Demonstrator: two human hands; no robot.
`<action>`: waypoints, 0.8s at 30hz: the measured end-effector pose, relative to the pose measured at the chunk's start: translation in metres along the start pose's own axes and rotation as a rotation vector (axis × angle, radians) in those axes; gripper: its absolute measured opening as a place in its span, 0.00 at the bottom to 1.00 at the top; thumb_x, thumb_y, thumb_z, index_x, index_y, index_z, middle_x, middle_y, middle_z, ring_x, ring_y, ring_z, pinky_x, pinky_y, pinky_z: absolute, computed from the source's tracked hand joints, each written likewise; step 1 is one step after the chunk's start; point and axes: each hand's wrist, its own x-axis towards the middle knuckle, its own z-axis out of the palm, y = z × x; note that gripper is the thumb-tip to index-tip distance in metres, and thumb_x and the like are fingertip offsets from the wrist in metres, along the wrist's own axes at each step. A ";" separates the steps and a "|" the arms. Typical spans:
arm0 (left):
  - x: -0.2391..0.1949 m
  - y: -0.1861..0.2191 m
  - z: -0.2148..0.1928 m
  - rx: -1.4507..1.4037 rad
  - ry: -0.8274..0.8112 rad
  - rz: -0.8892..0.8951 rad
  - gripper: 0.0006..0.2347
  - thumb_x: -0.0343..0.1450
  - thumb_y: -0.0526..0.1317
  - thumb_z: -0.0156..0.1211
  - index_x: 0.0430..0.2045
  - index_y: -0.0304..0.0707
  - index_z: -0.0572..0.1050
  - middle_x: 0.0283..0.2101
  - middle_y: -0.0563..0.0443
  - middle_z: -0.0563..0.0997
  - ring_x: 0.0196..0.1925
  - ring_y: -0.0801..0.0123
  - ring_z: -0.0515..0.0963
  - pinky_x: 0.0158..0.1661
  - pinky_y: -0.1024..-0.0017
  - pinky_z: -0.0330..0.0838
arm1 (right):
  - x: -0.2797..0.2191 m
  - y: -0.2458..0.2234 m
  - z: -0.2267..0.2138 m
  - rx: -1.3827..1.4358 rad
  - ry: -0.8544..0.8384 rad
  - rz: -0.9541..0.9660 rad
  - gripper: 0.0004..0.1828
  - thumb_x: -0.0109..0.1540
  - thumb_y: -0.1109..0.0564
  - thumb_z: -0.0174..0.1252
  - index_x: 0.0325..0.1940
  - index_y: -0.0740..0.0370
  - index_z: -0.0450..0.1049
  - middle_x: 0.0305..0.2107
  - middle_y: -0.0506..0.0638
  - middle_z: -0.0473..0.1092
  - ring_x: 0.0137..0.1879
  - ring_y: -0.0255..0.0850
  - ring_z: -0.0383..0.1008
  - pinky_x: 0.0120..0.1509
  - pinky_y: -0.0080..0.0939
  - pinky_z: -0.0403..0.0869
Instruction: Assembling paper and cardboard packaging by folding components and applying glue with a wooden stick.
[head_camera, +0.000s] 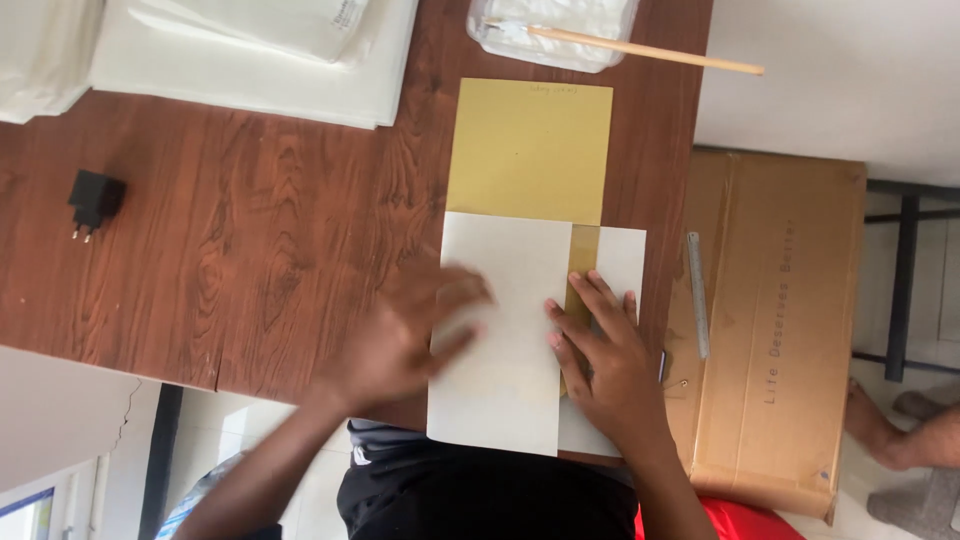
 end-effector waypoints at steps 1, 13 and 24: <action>-0.001 -0.021 -0.008 0.280 0.007 -0.001 0.15 0.73 0.39 0.65 0.53 0.39 0.73 0.56 0.46 0.76 0.60 0.53 0.75 0.67 0.44 0.61 | -0.001 -0.001 0.000 0.005 -0.012 0.008 0.16 0.67 0.58 0.56 0.59 0.58 0.77 0.68 0.58 0.63 0.77 0.53 0.60 0.83 0.64 0.49; 0.001 -0.057 -0.015 0.676 -0.203 0.021 0.27 0.74 0.51 0.51 0.67 0.37 0.64 0.76 0.42 0.57 0.79 0.50 0.53 0.72 0.38 0.38 | -0.013 -0.017 -0.037 -0.019 0.190 0.280 0.10 0.69 0.59 0.53 0.50 0.62 0.78 0.55 0.54 0.71 0.65 0.49 0.70 0.75 0.56 0.61; 0.013 -0.057 -0.002 0.769 -0.180 0.080 0.28 0.73 0.64 0.47 0.60 0.44 0.71 0.71 0.44 0.66 0.73 0.53 0.64 0.65 0.39 0.54 | -0.061 -0.039 -0.031 -0.206 0.198 0.553 0.14 0.61 0.51 0.66 0.44 0.63 0.80 0.45 0.52 0.70 0.53 0.45 0.72 0.51 0.45 0.74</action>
